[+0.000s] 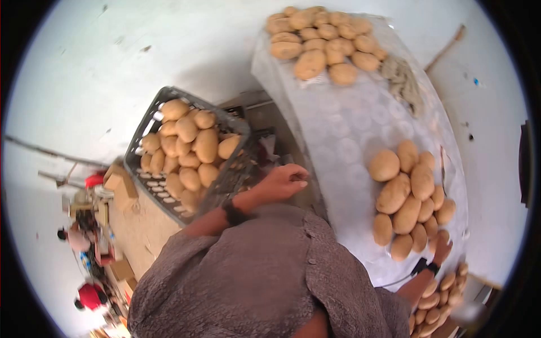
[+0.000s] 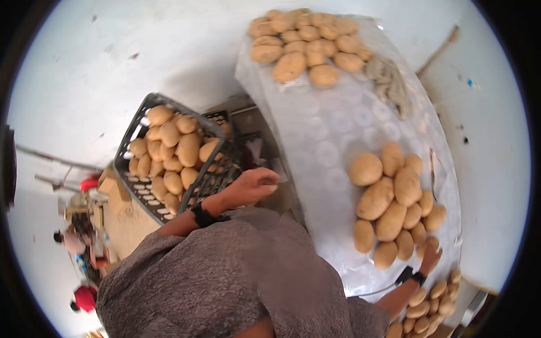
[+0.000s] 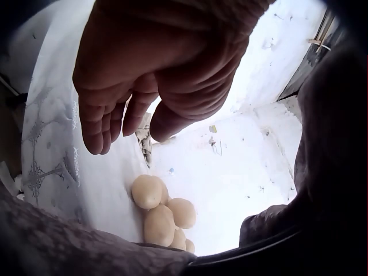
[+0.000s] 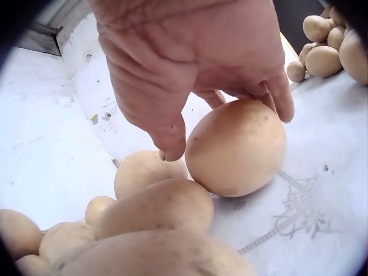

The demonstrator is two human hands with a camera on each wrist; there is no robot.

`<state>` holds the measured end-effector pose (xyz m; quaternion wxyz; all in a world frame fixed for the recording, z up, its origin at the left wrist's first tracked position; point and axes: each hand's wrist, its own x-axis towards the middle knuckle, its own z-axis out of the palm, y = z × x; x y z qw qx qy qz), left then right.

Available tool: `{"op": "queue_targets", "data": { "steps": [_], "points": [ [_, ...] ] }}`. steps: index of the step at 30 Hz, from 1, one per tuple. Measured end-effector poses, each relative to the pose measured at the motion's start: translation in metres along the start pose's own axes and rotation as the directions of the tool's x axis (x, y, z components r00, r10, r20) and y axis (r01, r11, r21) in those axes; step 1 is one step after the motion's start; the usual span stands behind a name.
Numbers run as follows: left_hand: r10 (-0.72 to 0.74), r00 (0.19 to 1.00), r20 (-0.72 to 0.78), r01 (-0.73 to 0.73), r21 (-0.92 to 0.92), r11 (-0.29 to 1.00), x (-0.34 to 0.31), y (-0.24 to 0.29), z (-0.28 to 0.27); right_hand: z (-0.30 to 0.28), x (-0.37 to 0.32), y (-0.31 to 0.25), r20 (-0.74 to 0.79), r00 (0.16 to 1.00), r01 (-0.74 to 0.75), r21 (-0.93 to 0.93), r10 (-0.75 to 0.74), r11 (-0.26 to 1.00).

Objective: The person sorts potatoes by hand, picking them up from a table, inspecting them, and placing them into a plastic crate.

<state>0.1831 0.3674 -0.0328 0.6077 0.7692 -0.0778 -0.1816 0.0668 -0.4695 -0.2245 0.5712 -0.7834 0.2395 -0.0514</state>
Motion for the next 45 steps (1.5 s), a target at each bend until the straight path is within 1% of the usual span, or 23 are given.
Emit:
{"op": "queue_targets", "data": {
  "steps": [1,2,3,4,5,8,11,14,15,17,19,21,23,25,28,30,31,32,33,35,39,41,45],
  "points": [
    [-0.011,0.999,-0.043,0.010,-0.003,1.000,-0.003,0.001,-0.003,0.039,-0.026,-0.055,-0.433,0.900,-0.257,-0.625,-0.054,0.737],
    [-0.003,0.998,-0.067,0.004,0.010,1.000,-0.005,0.002,-0.006,0.082,-0.052,-0.137,-0.472,0.881,-0.413,-0.739,0.029,0.531],
    [0.005,0.996,-0.088,-0.003,0.021,1.000,-0.008,0.004,-0.009,0.076,-0.047,-0.127,-0.497,0.851,-0.384,-0.808,-0.168,0.446],
    [-0.003,0.993,-0.121,0.004,0.013,1.000,-0.012,0.006,-0.014,0.083,-0.050,-0.143,-0.483,0.841,-0.389,-0.853,-0.244,0.349],
    [0.000,0.990,-0.144,0.003,0.016,1.000,-0.015,0.008,-0.020,0.121,-0.067,-0.200,-0.544,0.817,-0.476,-0.824,-0.193,0.306],
    [-0.006,0.973,-0.231,-0.005,-0.047,0.999,-0.026,0.011,-0.041,0.132,-0.048,-0.230,-0.488,0.818,-0.406,-0.865,-0.305,0.295],
    [-0.008,0.947,-0.323,-0.033,-0.123,0.992,-0.040,0.012,-0.070,0.188,-0.051,-0.284,-0.403,0.787,-0.261,-0.904,-0.468,0.339],
    [0.094,0.884,-0.457,-0.131,-0.051,0.990,-0.060,0.010,-0.106,0.281,-0.080,-0.367,-0.292,0.884,-0.063,-0.849,-0.366,0.524],
    [0.086,0.879,-0.468,-0.128,-0.058,0.990,-0.068,0.010,-0.118,0.286,-0.060,-0.349,-0.201,0.862,0.098,-0.835,-0.466,0.541],
    [0.012,0.857,-0.516,-0.048,-0.056,0.997,-0.087,0.007,-0.139,0.348,-0.087,-0.390,-0.028,0.905,0.238,-0.793,-0.424,0.560],
    [-0.002,0.820,-0.573,-0.010,-0.018,1.000,-0.106,-0.008,-0.160,0.389,-0.079,-0.389,0.174,0.870,0.438,-0.705,-0.462,0.558],
    [-0.005,0.778,-0.629,0.027,0.025,0.999,-0.123,-0.029,-0.177,0.459,-0.134,-0.445,0.242,0.928,0.367,-0.729,-0.285,0.577],
    [-0.038,0.721,-0.692,0.133,0.085,0.987,-0.134,-0.057,-0.189,0.498,-0.130,-0.424,0.443,0.799,0.593,-0.466,-0.407,0.657],
    [0.000,0.664,-0.748,0.095,0.084,0.992,-0.140,-0.077,-0.195,0.545,-0.150,-0.434,0.572,0.694,0.661,-0.265,-0.438,0.702],
    [-0.133,0.639,-0.758,0.176,-0.024,0.984,-0.142,-0.097,-0.206,0.601,-0.182,-0.452,0.717,0.494,0.771,-0.098,-0.493,0.629],
    [-0.133,0.591,-0.795,0.242,0.018,0.970,-0.140,-0.079,-0.211,0.632,-0.201,-0.466,0.747,0.431,0.799,-0.055,-0.506,0.599],
    [-0.139,0.548,-0.825,0.320,0.053,0.946,-0.138,-0.071,-0.215,0.646,-0.209,-0.473,0.794,0.344,0.826,-0.003,-0.500,0.564],
    [-0.129,0.543,-0.830,0.311,0.056,0.949,-0.136,-0.072,-0.220,0.658,-0.217,-0.479,0.834,0.257,0.847,0.050,-0.488,0.530],
    [-0.094,0.520,-0.849,0.320,0.092,0.943,-0.132,-0.075,-0.226,0.670,-0.222,-0.482,0.831,0.251,0.853,0.053,-0.497,0.519],
    [-0.048,0.492,-0.869,0.319,0.129,0.939,-0.122,-0.083,-0.237,0.692,-0.232,-0.485,0.830,0.137,0.899,0.125,-0.540,0.420],
    [-0.060,0.440,-0.896,0.413,0.142,0.900,-0.096,-0.106,-0.258,0.715,-0.256,-0.490,0.876,0.140,0.871,0.113,-0.461,0.478],
    [-0.066,0.422,-0.904,0.423,0.131,0.897,-0.087,-0.114,-0.263,0.721,-0.263,-0.481,0.892,0.084,0.832,0.183,-0.445,0.524],
    [-0.113,0.393,-0.913,0.483,0.100,0.870,-0.071,-0.121,-0.274,0.727,-0.268,-0.473,0.932,0.101,0.857,0.096,-0.348,0.507]
  ]
}}
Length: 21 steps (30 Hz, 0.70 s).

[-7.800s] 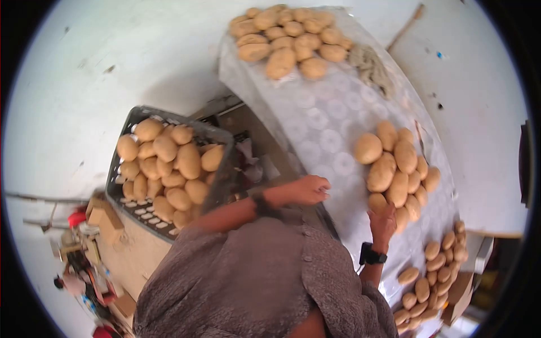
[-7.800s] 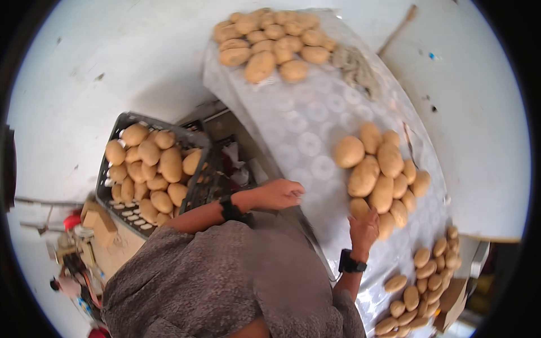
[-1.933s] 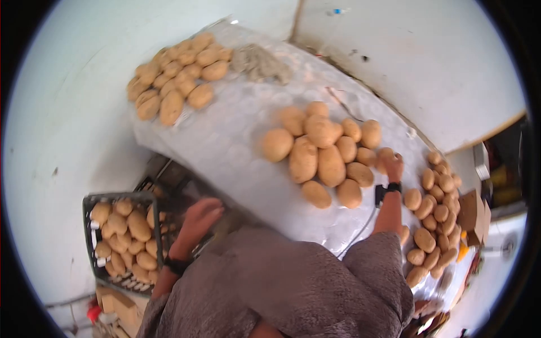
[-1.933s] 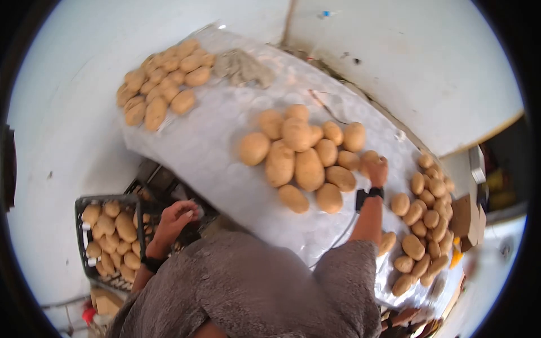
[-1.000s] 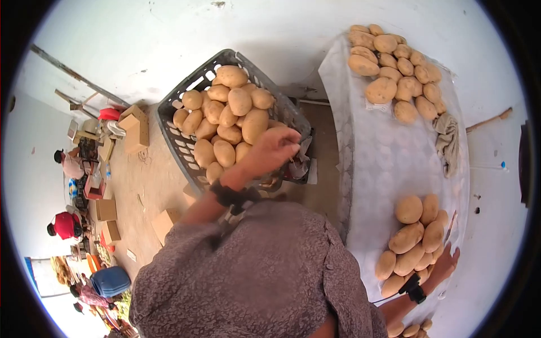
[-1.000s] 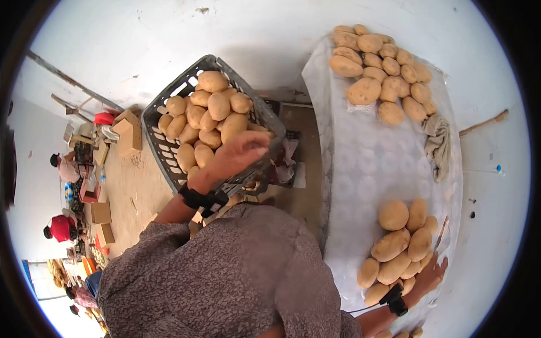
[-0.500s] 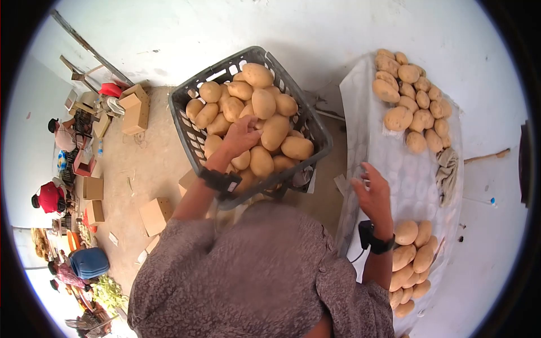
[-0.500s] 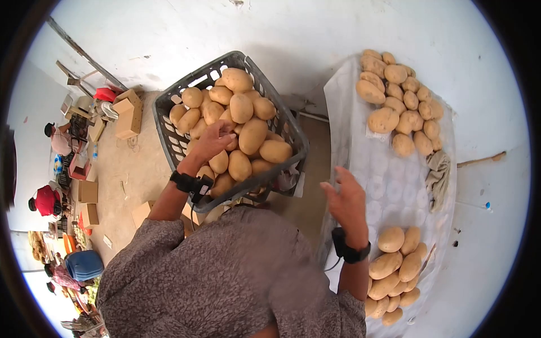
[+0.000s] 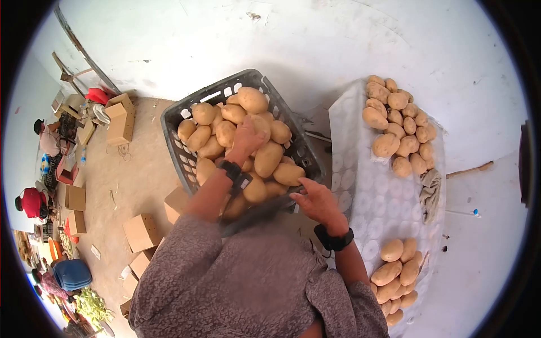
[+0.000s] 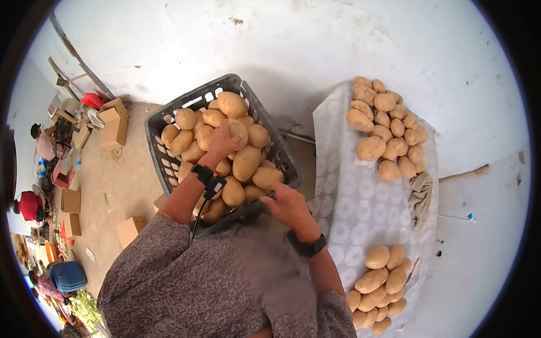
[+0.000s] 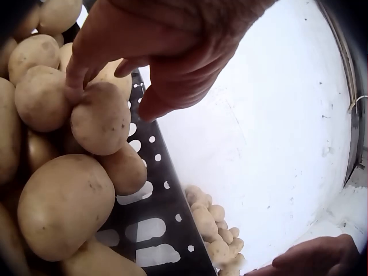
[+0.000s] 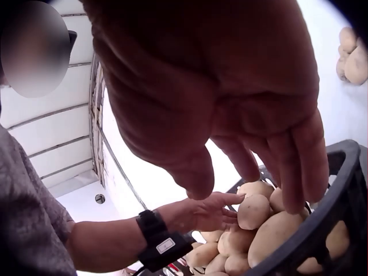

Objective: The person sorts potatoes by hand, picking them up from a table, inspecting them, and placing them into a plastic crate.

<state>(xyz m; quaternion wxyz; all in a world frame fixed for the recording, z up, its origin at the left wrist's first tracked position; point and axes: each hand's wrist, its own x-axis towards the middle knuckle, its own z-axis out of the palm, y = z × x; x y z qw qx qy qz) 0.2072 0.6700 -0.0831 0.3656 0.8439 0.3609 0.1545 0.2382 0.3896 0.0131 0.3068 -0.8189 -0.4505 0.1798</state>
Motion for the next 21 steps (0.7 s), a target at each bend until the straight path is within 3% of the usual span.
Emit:
{"op": "queue_targets", "data": {
  "steps": [3,10,14,17,19,21],
  "points": [
    [-0.071,0.997,0.025,0.070,0.033,0.997,0.008,0.011,0.002,0.007,0.002,0.006,0.075,0.996,-0.045,0.002,0.044,0.999],
    [-0.203,0.979,0.021,0.196,0.181,0.964,0.020,0.025,0.011,0.014,0.003,0.009,-0.004,0.999,-0.032,0.029,0.032,0.999],
    [-0.220,0.975,0.035,0.214,0.129,0.968,0.010,0.039,0.006,0.019,0.004,0.007,-0.012,0.998,-0.057,0.058,0.057,0.997],
    [-0.102,0.995,-0.013,0.102,0.076,0.992,0.008,0.031,0.014,0.024,0.005,0.004,-0.045,0.998,-0.047,0.064,0.050,0.997],
    [0.055,0.995,-0.078,-0.049,0.080,0.996,0.002,0.026,0.016,0.027,0.004,0.003,-0.059,0.997,-0.039,0.086,0.045,0.995],
    [0.078,0.994,-0.075,-0.077,0.011,0.997,-0.003,0.022,0.008,0.027,0.000,0.004,-0.075,0.997,-0.025,0.099,0.033,0.995]
  ]
}}
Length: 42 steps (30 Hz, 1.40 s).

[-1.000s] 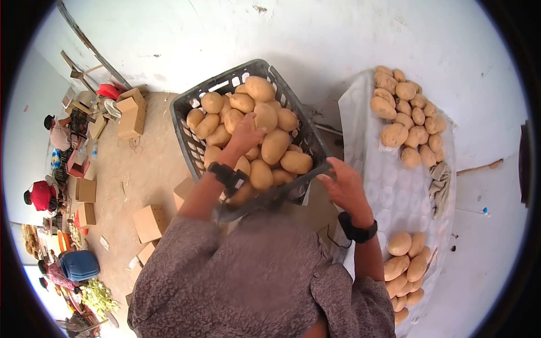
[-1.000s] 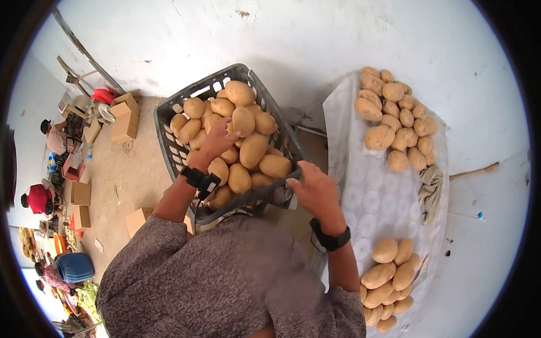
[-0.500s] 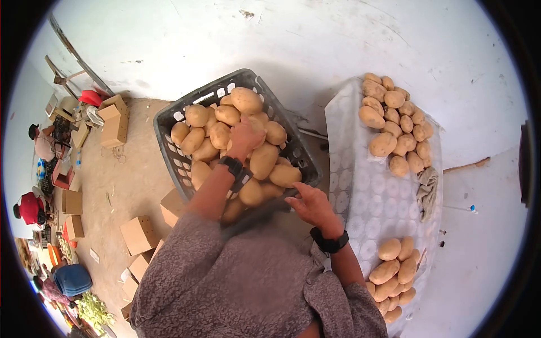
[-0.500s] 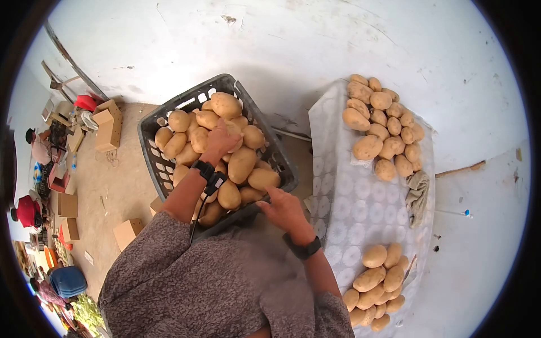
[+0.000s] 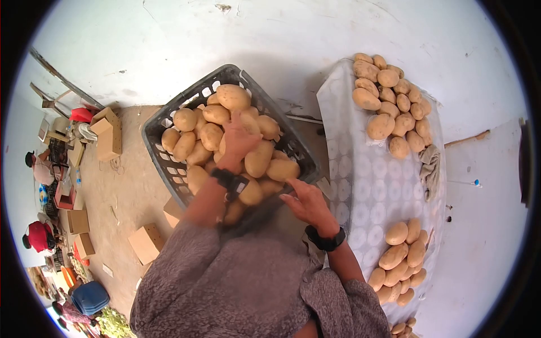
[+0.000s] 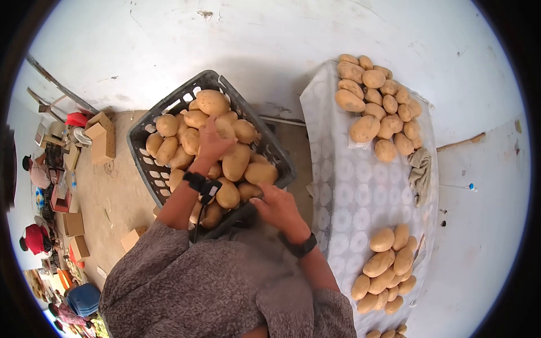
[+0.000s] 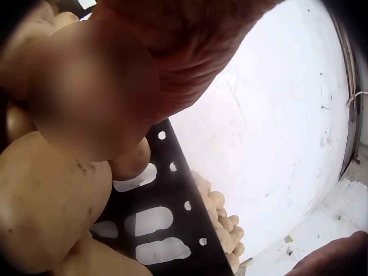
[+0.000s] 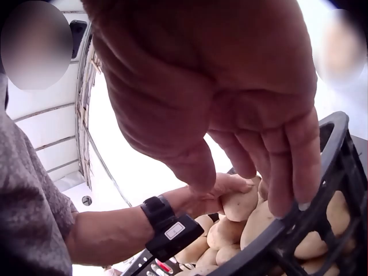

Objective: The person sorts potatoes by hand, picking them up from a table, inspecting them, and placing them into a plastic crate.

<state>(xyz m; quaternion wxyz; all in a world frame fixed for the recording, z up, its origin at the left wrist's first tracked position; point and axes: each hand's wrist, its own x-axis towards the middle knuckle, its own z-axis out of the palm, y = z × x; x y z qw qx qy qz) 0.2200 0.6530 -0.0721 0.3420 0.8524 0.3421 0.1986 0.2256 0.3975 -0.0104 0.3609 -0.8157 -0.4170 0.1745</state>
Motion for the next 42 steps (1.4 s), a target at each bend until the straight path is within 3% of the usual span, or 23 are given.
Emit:
{"op": "queue_targets", "data": {
  "steps": [2,3,4,5,7,11,13,14,17,19,21,22,23,25,26,28,32,35,37,38,39,41,42],
  "points": [
    [0.022,1.000,-0.006,-0.022,-0.071,0.997,-0.007,0.003,-0.014,0.000,-0.004,0.003,-0.014,1.000,-0.002,0.060,0.003,0.998],
    [-0.068,0.982,0.174,0.146,-0.485,0.862,-0.013,0.011,-0.026,-0.003,-0.005,0.000,-0.020,1.000,-0.002,0.059,0.003,0.998],
    [-0.068,0.925,0.374,0.349,-0.761,0.547,-0.021,0.021,-0.037,-0.008,-0.007,-0.006,-0.030,0.998,-0.049,0.140,0.053,0.989],
    [-0.063,0.923,0.380,0.350,-0.758,0.550,-0.032,0.033,-0.046,-0.012,-0.009,-0.010,-0.036,0.994,-0.095,0.223,0.105,0.970],
    [0.026,0.868,0.495,0.463,-0.829,0.315,-0.053,0.060,-0.061,-0.017,-0.015,-0.013,-0.082,0.991,-0.079,0.287,0.107,0.955],
    [0.110,0.820,0.562,0.467,-0.767,0.440,-0.097,0.090,-0.053,-0.033,-0.032,-0.024,-0.115,0.988,-0.047,0.425,0.105,0.904],
    [0.107,0.803,0.587,0.417,-0.680,0.603,-0.116,0.092,-0.035,-0.043,-0.044,-0.030,-0.158,0.981,-0.046,0.357,0.109,0.933],
    [0.146,0.772,0.619,0.442,-0.687,0.577,-0.126,0.094,-0.025,-0.046,-0.051,-0.031,-0.162,0.983,-0.034,0.289,0.084,0.957],
    [0.203,0.712,0.672,0.398,-0.624,0.672,-0.150,0.100,-0.003,-0.041,-0.076,-0.016,-0.186,0.960,-0.160,0.243,0.208,0.957],
    [0.276,0.641,0.716,0.414,-0.625,0.662,-0.163,0.115,-0.002,-0.039,-0.095,-0.007,-0.259,0.933,-0.194,0.227,0.251,0.954],
    [0.295,0.593,0.750,0.394,-0.589,0.705,-0.172,0.131,-0.001,-0.048,-0.112,-0.009,-0.217,0.921,-0.292,0.163,0.323,0.942],
    [0.291,0.527,0.799,0.413,-0.540,0.733,-0.173,0.137,0.002,-0.050,-0.120,-0.007,-0.251,0.901,-0.318,0.171,0.353,0.933],
    [0.314,0.491,0.813,0.407,-0.533,0.742,-0.174,0.140,0.008,-0.051,-0.128,-0.005,-0.265,0.879,-0.353,0.193,0.395,0.915],
    [0.401,0.463,0.791,0.225,-0.542,0.810,-0.180,0.145,0.023,-0.048,-0.143,0.000,-0.306,0.835,-0.404,0.225,0.458,0.887],
    [0.419,0.427,0.801,0.218,-0.541,0.813,-0.187,0.156,0.024,-0.043,-0.150,0.005,-0.372,0.801,-0.435,0.177,0.470,0.883],
    [0.349,0.352,0.868,0.373,-0.473,0.798,-0.203,0.181,0.020,-0.045,-0.168,0.008,-0.453,0.741,-0.489,0.141,0.495,0.861],
    [0.441,0.231,0.867,0.268,-0.493,0.828,-0.224,0.197,0.039,-0.059,-0.204,0.006,-0.487,0.627,-0.554,0.270,0.608,0.787],
    [0.400,0.115,0.909,0.233,-0.416,0.879,-0.243,0.214,0.047,-0.062,-0.234,0.006,-0.511,0.526,-0.575,0.375,0.679,0.727],
    [0.528,-0.036,0.848,0.246,-0.505,0.828,-0.254,0.209,0.068,-0.062,-0.253,0.005,-0.524,0.462,-0.583,0.428,0.715,0.691],
    [0.568,-0.074,0.820,0.227,-0.541,0.810,-0.262,0.210,0.076,-0.062,-0.263,0.005,-0.538,0.410,-0.593,0.455,0.736,0.664],
    [0.569,-0.085,0.818,0.224,-0.540,0.811,-0.269,0.212,0.081,-0.061,-0.273,0.003,-0.550,0.357,-0.602,0.483,0.755,0.636],
    [0.576,-0.223,0.787,0.253,-0.524,0.813,-0.285,0.221,0.088,-0.057,-0.293,0.000,-0.578,0.308,-0.610,0.489,0.755,0.623],
    [0.544,-0.303,0.783,0.340,-0.445,0.829,-0.293,0.226,0.091,-0.053,-0.304,0.001,-0.599,0.249,-0.600,0.522,0.761,0.606]
  ]
}}
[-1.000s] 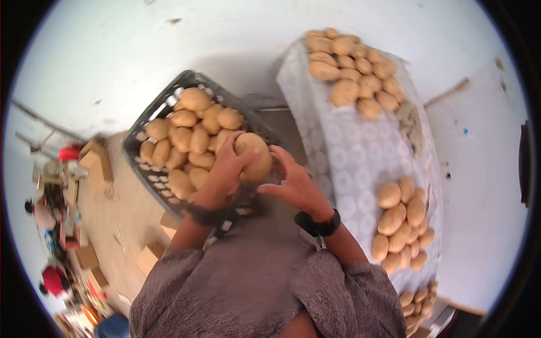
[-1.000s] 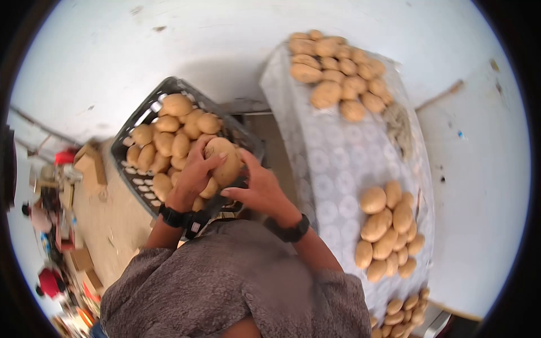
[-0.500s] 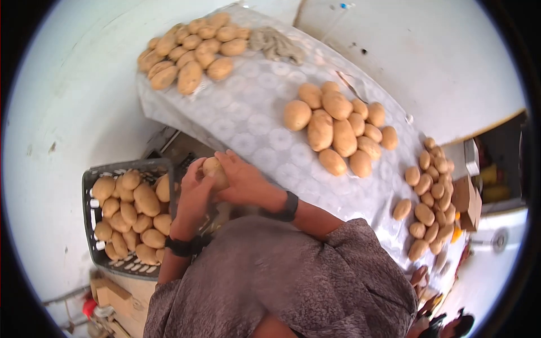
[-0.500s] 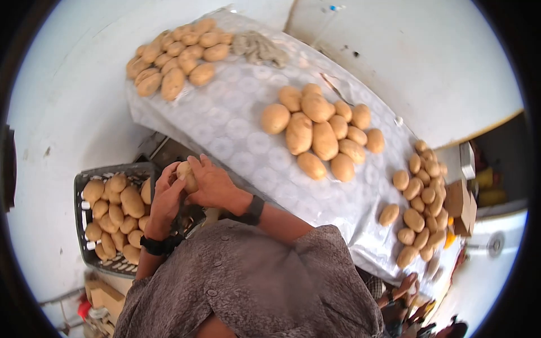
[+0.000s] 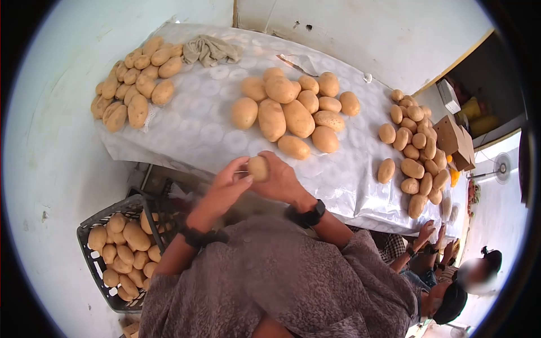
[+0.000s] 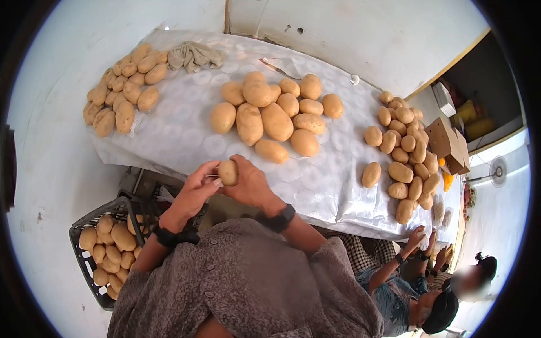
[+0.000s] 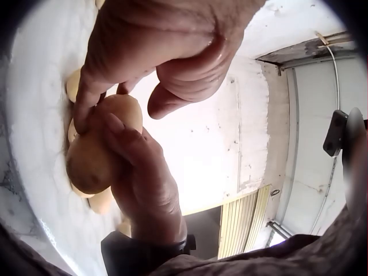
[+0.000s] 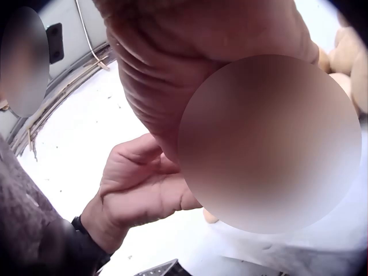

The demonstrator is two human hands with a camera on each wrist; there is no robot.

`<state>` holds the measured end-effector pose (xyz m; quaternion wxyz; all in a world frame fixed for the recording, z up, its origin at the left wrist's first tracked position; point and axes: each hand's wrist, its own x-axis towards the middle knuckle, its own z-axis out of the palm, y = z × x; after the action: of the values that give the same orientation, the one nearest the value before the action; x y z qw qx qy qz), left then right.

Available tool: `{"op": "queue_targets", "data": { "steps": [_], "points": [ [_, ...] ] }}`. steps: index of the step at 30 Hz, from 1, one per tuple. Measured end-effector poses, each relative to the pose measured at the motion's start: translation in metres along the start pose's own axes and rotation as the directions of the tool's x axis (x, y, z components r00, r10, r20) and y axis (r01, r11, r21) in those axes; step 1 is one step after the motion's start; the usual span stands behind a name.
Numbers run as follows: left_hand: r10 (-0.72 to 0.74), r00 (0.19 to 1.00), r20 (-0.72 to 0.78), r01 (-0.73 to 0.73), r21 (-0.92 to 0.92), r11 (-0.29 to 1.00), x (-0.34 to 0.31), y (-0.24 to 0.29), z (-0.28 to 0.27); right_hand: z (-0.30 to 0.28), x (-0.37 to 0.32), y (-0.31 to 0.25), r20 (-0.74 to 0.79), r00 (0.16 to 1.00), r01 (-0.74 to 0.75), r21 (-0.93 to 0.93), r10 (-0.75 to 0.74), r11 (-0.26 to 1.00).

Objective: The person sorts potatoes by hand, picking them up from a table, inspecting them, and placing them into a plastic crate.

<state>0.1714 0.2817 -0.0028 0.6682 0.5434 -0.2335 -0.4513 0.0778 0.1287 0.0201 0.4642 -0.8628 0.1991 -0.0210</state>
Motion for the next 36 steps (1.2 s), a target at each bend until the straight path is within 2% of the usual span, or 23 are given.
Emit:
{"op": "queue_targets", "data": {
  "steps": [2,3,4,6,7,9,11,14,15,17,24,26,30,32,34,36],
  "points": [
    [-0.043,0.998,0.045,0.044,-0.042,0.998,0.009,0.003,0.013,-0.009,-0.007,0.023,-0.122,0.993,-0.005,0.000,0.005,1.000],
    [-0.080,0.993,0.084,0.087,-0.083,0.993,0.014,0.004,0.020,-0.014,-0.010,0.034,-0.124,0.992,-0.005,0.001,0.005,1.000],
    [-0.096,0.975,0.201,0.107,-0.043,0.993,0.024,-0.003,0.026,-0.019,-0.012,0.044,-0.191,0.981,-0.036,-0.047,0.026,0.998],
    [-0.124,0.971,0.204,0.124,0.015,0.992,0.037,-0.027,0.033,-0.030,-0.017,0.062,-0.298,0.954,-0.071,-0.108,0.036,0.992],
    [-0.153,0.967,0.203,0.140,0.074,0.987,0.041,-0.036,0.036,-0.034,-0.017,0.074,-0.298,0.954,-0.072,-0.107,0.037,0.992],
    [-0.159,0.962,0.223,0.139,0.104,0.985,0.048,-0.043,0.044,-0.040,-0.017,0.098,-0.409,0.911,-0.151,-0.203,0.057,0.968],
    [-0.220,0.940,0.262,0.181,0.166,0.970,0.053,-0.047,0.051,-0.045,-0.016,0.111,-0.434,0.896,-0.185,-0.176,0.093,0.967],
    [-0.225,0.938,0.264,0.171,0.212,0.962,0.060,-0.054,0.054,-0.050,-0.007,0.126,-0.541,0.837,-0.239,-0.225,0.083,0.945],
    [-0.226,0.939,0.259,0.173,0.212,0.962,0.061,-0.055,0.054,-0.049,-0.002,0.133,-0.538,0.839,-0.236,-0.224,0.082,0.946],
    [-0.251,0.933,0.257,0.200,0.208,0.957,0.062,-0.055,0.052,-0.048,0.005,0.143,-0.573,0.811,-0.331,-0.281,0.119,0.901],
    [-0.282,0.945,0.164,0.247,0.206,0.947,0.059,-0.048,0.038,-0.045,-0.001,0.142,-0.555,0.827,-0.315,-0.331,0.087,0.889],
    [-0.230,0.962,0.144,0.207,0.157,0.966,0.058,-0.051,0.030,-0.046,-0.003,0.146,-0.576,0.816,-0.258,-0.433,-0.045,0.864],
    [-0.174,0.982,0.068,0.166,0.103,0.981,0.055,-0.063,0.015,-0.054,-0.003,0.147,-0.518,0.854,-0.248,-0.497,-0.055,0.832],
    [-0.121,0.990,0.079,0.109,0.142,0.984,0.052,-0.068,0.010,-0.054,-0.003,0.149,-0.511,0.854,-0.256,-0.578,-0.099,0.775],
    [-0.077,0.994,0.082,0.048,0.314,0.948,0.042,-0.051,0.006,-0.057,-0.002,0.149,-0.530,0.828,-0.244,-0.635,-0.184,0.733],
    [-0.063,0.997,0.043,0.044,0.357,0.933,0.033,-0.040,0.002,-0.064,-0.001,0.129,-0.520,0.833,-0.183,-0.578,-0.187,0.795]
  ]
}}
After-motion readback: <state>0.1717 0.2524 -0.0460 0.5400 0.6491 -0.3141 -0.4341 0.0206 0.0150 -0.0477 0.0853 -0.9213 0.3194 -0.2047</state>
